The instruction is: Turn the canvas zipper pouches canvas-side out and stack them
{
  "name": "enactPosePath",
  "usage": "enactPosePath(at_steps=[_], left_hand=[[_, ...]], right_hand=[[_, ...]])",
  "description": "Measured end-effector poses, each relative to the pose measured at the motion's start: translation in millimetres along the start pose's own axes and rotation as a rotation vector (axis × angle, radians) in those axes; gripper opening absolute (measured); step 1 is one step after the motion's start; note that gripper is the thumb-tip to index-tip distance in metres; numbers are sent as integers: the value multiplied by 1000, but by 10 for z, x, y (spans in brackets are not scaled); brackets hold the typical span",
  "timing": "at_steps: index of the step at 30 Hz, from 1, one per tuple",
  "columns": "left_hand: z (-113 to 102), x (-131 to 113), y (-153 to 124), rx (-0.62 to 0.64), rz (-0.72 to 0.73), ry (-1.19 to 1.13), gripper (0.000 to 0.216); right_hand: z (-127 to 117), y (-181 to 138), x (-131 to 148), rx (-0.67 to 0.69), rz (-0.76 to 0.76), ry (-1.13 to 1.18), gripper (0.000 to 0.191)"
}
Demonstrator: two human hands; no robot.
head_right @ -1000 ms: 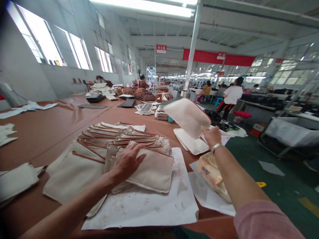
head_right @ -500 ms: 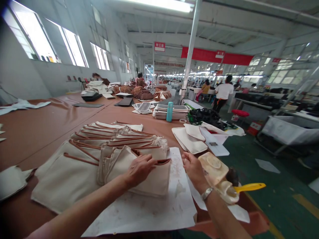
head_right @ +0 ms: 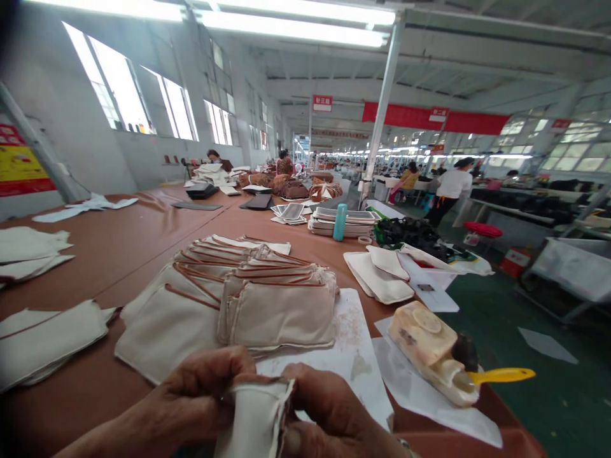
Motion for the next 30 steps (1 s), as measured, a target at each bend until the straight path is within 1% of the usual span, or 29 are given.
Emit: enactPosePath(at_steps=[1,2,4,6,9,10,11,12,14,16,18,20,22,24,25,26,28,30], left_hand=[[-17,-14,-41,-30,-12,14,15],[-5,-54,-76,-30,-21,30,15],[80,-200,-128,31,-27,58,22],[170,-391,-144,86,7,82,32],[203,-601,-88,58,109,206,31],[209,-619,-57,57,135,250,29],[213,-608,-26,64,147,285,28],[217,-574,3,81,147,308,28],[206,-477,41,107,126,329,28],[176,-385,47,111,96,360,29],[162,-309,34,123,54,364,31],[169,-240,20,141,4,353,34],[179,-174,23,139,-40,352,35],[195,-106,40,123,-75,339,34],[203,-73,51,109,-88,317,33],[210,-46,60,90,-96,286,32],[220,1,71,53,-110,217,32],[234,40,71,36,-124,164,33]], right_hand=[[57,-10,-50,-6,10,32,47],[102,-10,-66,-12,3,36,44],[153,16,-5,-28,-46,-48,34],[152,54,173,-64,-164,-308,25],[144,35,494,-168,-458,-890,10],[159,9,547,-190,-550,-1057,6],[176,-18,562,-198,-623,-1189,7],[181,-40,548,-204,-666,-1279,8],[159,-60,484,-220,-666,-1344,8],[137,-54,418,-222,-587,-1290,9],[160,-40,374,-189,-497,-1208,14],[206,-38,359,-150,-444,-1160,21],[209,-36,319,-126,-385,-1163,24],[182,-38,233,-98,-344,-1221,23],[171,-50,200,-91,-361,-1258,21],[168,-71,183,-96,-410,-1300,18],[181,-152,207,-163,-581,-1401,15],[226,-252,231,-237,-737,-1519,23]])
Point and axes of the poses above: each hand's wrist, its own y-axis towards the middle knuckle, its own z-axis out of the palm, x = y × z, the point moved 8 cm from there along y, towards the middle knuckle
